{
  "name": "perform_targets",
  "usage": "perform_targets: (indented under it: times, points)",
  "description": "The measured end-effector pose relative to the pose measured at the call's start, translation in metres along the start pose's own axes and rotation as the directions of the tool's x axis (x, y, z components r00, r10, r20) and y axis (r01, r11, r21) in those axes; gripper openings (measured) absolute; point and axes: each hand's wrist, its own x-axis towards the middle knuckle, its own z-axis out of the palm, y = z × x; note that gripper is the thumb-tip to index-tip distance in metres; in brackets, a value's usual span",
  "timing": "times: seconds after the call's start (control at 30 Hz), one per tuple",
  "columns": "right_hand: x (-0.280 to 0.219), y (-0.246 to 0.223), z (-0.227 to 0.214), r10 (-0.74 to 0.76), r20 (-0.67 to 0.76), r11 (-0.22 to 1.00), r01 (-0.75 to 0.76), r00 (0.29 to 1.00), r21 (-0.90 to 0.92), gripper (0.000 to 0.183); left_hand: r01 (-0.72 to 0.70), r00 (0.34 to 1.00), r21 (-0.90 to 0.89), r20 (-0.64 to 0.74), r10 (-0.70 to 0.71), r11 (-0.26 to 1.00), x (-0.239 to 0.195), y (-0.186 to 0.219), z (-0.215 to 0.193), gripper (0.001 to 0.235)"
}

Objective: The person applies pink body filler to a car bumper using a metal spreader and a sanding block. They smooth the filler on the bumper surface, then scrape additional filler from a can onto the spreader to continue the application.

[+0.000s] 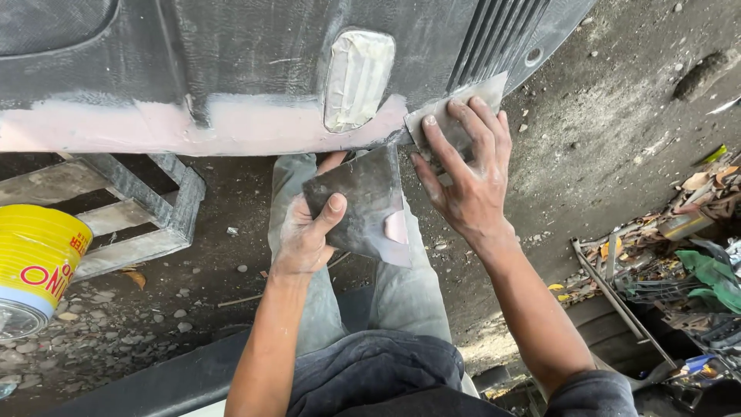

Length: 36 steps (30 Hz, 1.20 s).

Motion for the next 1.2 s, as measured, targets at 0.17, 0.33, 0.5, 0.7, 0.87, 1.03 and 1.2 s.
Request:
perform_targets:
  times: [0.17,0.33,0.5,0.7,0.87,1.03,1.2]
  points:
    - [0.002,-0.006,-0.010,-0.023,0.011,0.999,0.023,1.000,-0.027,0.053,-0.009,1.000,0.020,0.007,0.009,1.000,0.000,0.004,0.001,0.079]
    - [0.006,-0.019,-0.029,0.004,0.086,0.999,-0.001,0.996,-0.042,0.053,-0.004,1.000,0.023,0.021,0.004,1.000,0.000,0.004,-0.002,0.078]
    - [-0.004,-0.027,-0.054,0.069,0.271,0.995,-0.044,0.960,-0.095,0.054,-0.041,0.999,0.128,-0.009,0.042,0.991,-0.009,0.018,0.000,0.061]
    - [-0.065,-0.026,-0.058,-0.122,0.277,0.678,-0.124,0.953,0.725,0.052,0.156,0.937,0.454,-0.350,0.015,0.877,-0.046,-0.074,-0.067,0.044]
    - [-0.075,-0.009,-0.055,-0.192,0.372,0.882,-0.006,0.908,0.470,0.050,0.149,0.958,0.065,-0.257,-0.128,0.987,-0.030,0.002,0.012,0.040]
    - [-0.043,-0.025,-0.075,-0.271,0.452,0.960,0.203,0.849,0.195,0.058,0.190,0.973,0.567,-0.220,-0.075,0.801,-0.023,0.018,0.008,0.039]
    - [-0.034,-0.039,-0.060,-0.345,0.530,0.937,0.257,0.774,0.235,0.066,0.193,0.979,0.722,-0.185,-0.083,0.665,-0.027,0.024,0.004,0.041]
